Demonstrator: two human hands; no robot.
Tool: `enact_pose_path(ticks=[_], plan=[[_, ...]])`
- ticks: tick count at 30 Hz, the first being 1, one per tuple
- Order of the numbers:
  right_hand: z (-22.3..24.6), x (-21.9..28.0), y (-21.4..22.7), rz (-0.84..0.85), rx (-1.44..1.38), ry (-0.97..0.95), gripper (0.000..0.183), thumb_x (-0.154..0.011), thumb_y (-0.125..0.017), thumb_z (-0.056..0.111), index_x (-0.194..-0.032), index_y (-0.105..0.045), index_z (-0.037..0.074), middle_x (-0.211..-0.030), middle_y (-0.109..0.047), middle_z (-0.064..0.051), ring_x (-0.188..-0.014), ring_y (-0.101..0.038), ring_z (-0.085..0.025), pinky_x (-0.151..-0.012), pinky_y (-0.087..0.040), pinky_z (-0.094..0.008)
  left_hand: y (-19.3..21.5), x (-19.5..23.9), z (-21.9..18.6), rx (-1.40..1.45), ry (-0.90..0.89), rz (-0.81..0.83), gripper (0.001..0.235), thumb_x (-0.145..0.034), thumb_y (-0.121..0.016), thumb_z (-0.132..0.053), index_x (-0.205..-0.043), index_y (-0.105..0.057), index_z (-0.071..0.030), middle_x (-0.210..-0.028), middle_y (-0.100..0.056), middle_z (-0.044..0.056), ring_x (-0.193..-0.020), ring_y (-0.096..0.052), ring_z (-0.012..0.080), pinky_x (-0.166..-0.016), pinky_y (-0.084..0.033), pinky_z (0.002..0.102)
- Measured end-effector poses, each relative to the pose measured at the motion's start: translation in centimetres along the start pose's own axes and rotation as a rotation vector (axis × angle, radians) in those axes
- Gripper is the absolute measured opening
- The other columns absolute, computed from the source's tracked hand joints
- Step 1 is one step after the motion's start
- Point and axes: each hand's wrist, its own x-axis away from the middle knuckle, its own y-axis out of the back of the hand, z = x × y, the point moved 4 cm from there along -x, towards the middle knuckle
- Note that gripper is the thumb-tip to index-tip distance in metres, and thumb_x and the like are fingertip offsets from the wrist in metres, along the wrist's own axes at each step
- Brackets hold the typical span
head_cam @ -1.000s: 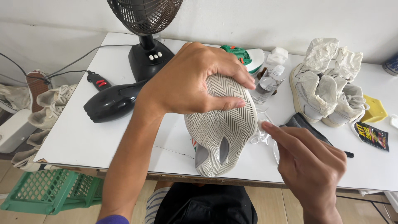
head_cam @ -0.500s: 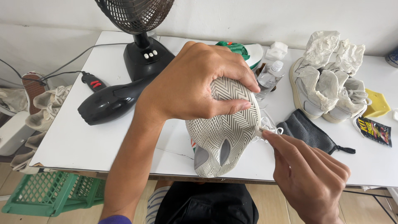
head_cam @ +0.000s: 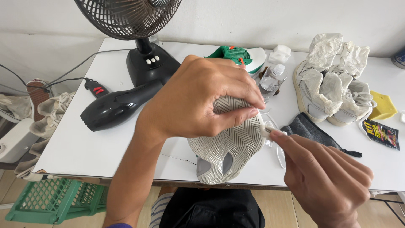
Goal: The person cleans the sole of a white and green sneaker using a cotton swab. They scrub the textured tread pattern and then wipe the surface with a cotton ball, working on the shoe while it rests on their lap.
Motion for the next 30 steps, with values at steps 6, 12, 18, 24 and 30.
enact_pose_path(ticks=[6,12,18,24,30], plan=[[0.5,-0.5,1.3,0.044,0.076,0.088,0.044,-0.102,-0.058,-0.025,-0.110,-0.092,0.003,-0.091,-0.083,-0.008,-0.066,-0.069,-0.018,-0.060,-0.050,-0.033,-0.4,-0.1,-1.4,-0.037,-0.033,-0.003,0.011,-0.105,-0.074,-0.016,-0.105,-0.083,-0.012,-0.106,-0.084,0.000,-0.100,-0.079,0.0221,-0.094,-0.055,0.038],[1.0,-1.3,2.2,0.065,0.123,0.240,0.042,-0.098,-0.057,-0.021,-0.110,-0.090,0.002,-0.089,-0.083,-0.008,-0.057,-0.064,-0.017,-0.053,-0.046,-0.031,-0.9,-0.5,-1.6,-0.067,-0.031,0.011,0.009,-0.101,-0.074,-0.014,-0.103,-0.083,-0.014,-0.106,-0.083,-0.004,-0.100,-0.078,0.0180,-0.076,-0.051,0.037],[1.8,-1.1,2.4,0.070,0.276,0.277,0.034,-0.108,-0.065,-0.008,-0.111,-0.097,0.003,-0.092,-0.087,-0.009,-0.055,-0.062,-0.015,-0.048,-0.044,-0.030,-1.5,-0.8,-1.5,-0.085,-0.080,0.006,0.010,-0.099,-0.073,-0.015,-0.101,-0.083,-0.013,-0.102,-0.082,-0.002,-0.095,-0.077,0.0230,-0.076,-0.053,0.044],[2.3,-0.1,0.8,-0.023,0.453,0.304,0.055,-0.112,-0.044,0.005,-0.114,-0.099,0.006,-0.093,-0.084,-0.002,-0.055,-0.053,-0.012,-0.052,-0.039,-0.024,-1.4,-0.5,-2.0,-0.144,-0.096,-0.006,0.015,-0.104,-0.068,-0.011,-0.095,-0.080,-0.009,-0.100,-0.082,0.001,-0.089,-0.076,0.0289,-0.118,-0.055,0.052],[-0.4,2.0,-0.7,0.160,0.404,0.099,0.037,-0.113,-0.060,0.002,-0.123,-0.089,0.023,-0.101,-0.080,0.011,-0.071,-0.066,-0.010,-0.060,-0.043,-0.025,-0.6,0.0,-2.2,0.029,-0.073,-0.011,0.013,-0.104,-0.076,-0.020,-0.102,-0.087,-0.012,-0.106,-0.087,0.002,-0.102,-0.083,0.0200,-0.121,-0.055,0.053]])
